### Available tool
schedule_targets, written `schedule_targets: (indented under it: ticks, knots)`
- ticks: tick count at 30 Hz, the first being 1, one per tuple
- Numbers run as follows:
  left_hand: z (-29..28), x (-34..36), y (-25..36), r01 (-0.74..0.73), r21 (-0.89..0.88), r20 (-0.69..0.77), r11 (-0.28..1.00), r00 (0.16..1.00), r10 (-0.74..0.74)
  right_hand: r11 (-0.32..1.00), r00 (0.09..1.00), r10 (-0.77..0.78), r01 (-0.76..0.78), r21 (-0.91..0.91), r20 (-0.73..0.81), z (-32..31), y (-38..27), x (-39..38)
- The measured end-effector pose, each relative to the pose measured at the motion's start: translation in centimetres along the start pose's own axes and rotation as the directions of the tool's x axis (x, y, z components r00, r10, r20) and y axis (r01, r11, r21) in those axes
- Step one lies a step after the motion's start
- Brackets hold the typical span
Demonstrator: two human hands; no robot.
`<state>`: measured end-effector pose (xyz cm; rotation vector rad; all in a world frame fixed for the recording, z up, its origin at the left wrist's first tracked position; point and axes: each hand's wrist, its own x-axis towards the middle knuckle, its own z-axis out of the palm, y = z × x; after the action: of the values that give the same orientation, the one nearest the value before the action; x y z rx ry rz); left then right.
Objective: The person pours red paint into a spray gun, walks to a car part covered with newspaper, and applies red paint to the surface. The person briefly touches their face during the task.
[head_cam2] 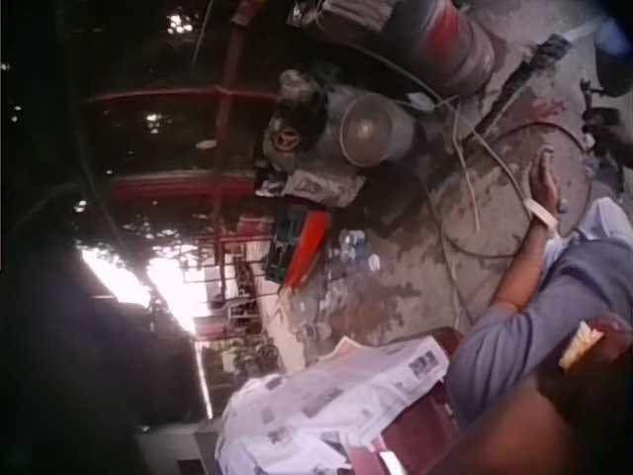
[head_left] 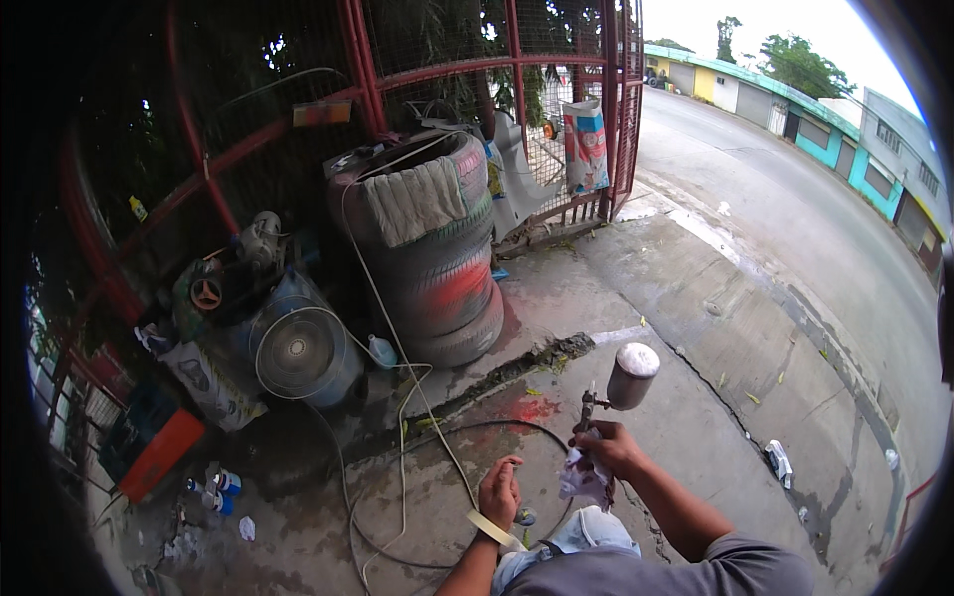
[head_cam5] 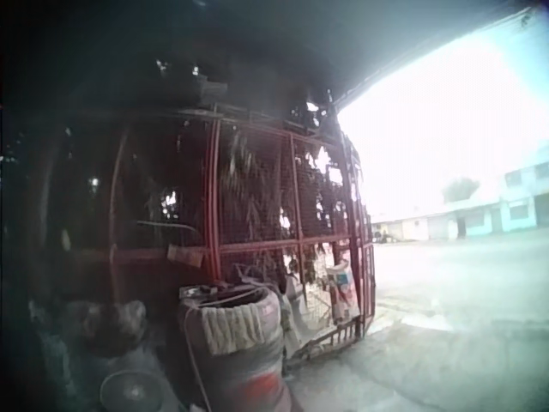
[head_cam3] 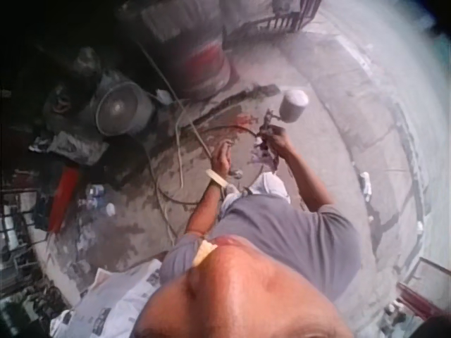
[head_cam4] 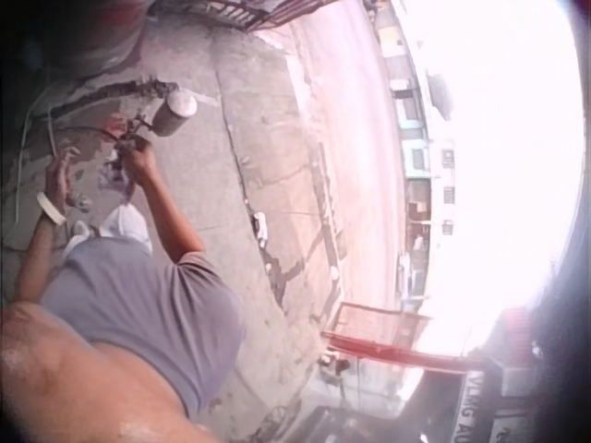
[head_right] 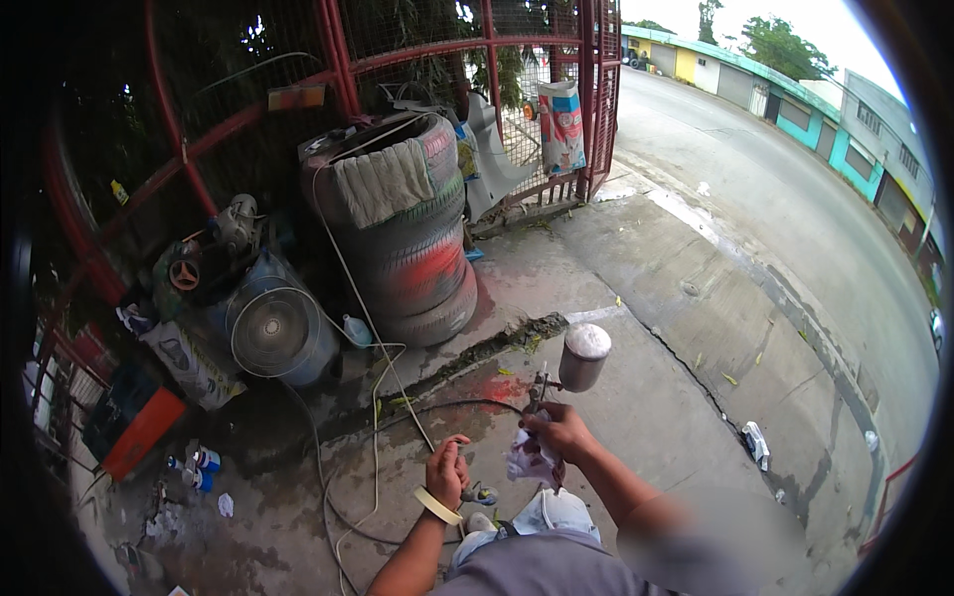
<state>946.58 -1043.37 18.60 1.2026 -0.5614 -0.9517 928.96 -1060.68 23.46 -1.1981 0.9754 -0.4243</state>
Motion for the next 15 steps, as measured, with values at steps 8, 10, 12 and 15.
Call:
schedule_targets:
  ticks: [8, 10, 12, 15]
  knots:
    - [3.8, 5.8, -3.1, -0.030, 0.047, -0.203, 0.998, 0.979, 0.039, 0.996, 0.950, -0.064, 0.079, -0.038, 0.306, 4.3, -7.7, 12.2]
    - [4.7, 8.1, -3.0, -0.004, 0.035, -0.325, 0.999, 0.945, 0.015, 0.993, 0.919, -0.039, 0.080, -0.089, 0.391, 4.4, -9.4, 14.7]
    - [6.3, 10.4, -3.3, -0.033, -0.061, -0.420, 0.998, 0.908, 0.004, 0.975, 0.889, -0.048, 0.142, -0.173, 0.456, 3.7, -9.8, 18.2]
    - [7.6, 12.4, -4.8, -0.054, -0.071, -0.501, 0.996, 0.865, 0.011, 0.964, 0.856, 0.050, 0.094, -0.250, 0.514, 3.8, -12.3, 20.3]
